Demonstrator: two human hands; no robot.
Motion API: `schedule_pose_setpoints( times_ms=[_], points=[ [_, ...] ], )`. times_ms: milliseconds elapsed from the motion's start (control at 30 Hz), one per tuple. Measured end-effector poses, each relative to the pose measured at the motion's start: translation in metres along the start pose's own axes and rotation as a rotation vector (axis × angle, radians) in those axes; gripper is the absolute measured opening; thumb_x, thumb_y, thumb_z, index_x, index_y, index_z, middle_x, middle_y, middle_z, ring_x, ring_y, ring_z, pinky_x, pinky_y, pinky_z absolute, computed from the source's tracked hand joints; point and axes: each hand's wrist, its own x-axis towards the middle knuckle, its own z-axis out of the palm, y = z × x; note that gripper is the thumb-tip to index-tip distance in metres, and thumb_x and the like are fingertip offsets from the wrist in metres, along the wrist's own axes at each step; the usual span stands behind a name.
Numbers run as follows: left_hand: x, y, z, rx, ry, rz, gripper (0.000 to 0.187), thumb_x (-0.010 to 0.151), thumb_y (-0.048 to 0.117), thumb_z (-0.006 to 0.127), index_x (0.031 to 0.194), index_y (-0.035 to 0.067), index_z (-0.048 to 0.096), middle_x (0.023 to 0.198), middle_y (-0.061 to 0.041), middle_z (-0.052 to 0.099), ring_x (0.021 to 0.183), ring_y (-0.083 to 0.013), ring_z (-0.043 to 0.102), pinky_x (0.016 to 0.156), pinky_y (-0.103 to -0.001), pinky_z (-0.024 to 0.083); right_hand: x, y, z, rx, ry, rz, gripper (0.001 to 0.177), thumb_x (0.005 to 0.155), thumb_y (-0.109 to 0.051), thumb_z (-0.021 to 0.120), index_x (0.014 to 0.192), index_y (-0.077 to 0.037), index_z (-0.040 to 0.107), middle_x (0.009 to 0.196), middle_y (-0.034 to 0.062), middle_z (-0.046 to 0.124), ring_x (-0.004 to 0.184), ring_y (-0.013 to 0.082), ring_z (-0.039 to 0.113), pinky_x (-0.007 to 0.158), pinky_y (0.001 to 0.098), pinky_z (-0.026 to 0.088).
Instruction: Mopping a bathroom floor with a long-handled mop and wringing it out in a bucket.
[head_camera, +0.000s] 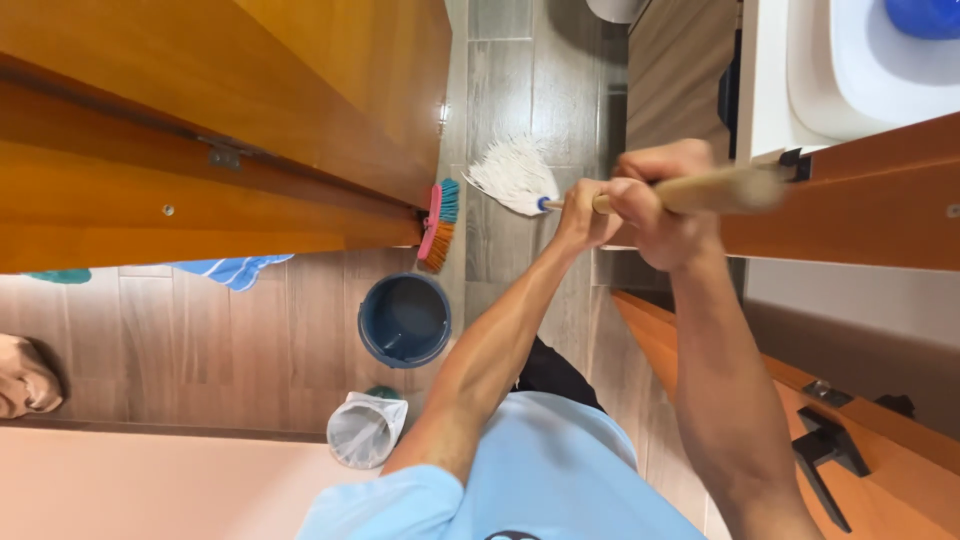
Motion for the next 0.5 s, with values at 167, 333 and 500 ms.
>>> schedule_pose_setpoints(
  times_ms=[167,333,500],
  points=[
    [-0.025,0.006,0.010,0.067,0.010,0.122,0.014,0.079,0.016,0.076,0.082,0.003,0.072,0.075,-0.019,0.073,0.072,-0.0226,0.073,0.062,-0.041,0.056,-0.009,-0.035,0.009,-0.129,-0.013,0.191,0.039,0.086,-0.013,0.055,0.053,-0.012,0.035,0.049,-0.0046,0.036,0.042,0.0058,0.031,0.040,0.0270,0.022],
    [-0.030,-0.010,0.028,-0.544,-0.175,-0.120,0.016,0.085,0.014,0.067,0.074,0.002,0.067,0.076,-0.005,0.069,0.073,-0.0155,0.070,0.064,-0.039,0.065,-0.024,-0.039,0.011,-0.135,0.023,0.203,0.041,0.088,-0.009,0.054,0.054,-0.010,0.030,0.050,-0.0034,0.033,0.044,0.0069,0.026,0.038,0.0257,0.018],
    [-0.028,-0.081,0.066,-0.992,-0.380,-0.106,0.021,0.079,0.012,0.065,0.066,-0.003,0.067,0.059,-0.007,0.057,0.047,-0.0156,0.053,0.043,-0.033,0.046,-0.043,-0.041,0.018,-0.144,0.117,0.217,0.040,0.091,-0.002,0.053,0.057,-0.010,0.032,0.053,-0.0037,0.038,0.045,0.0053,0.034,0.042,0.0259,0.024]
  ],
)
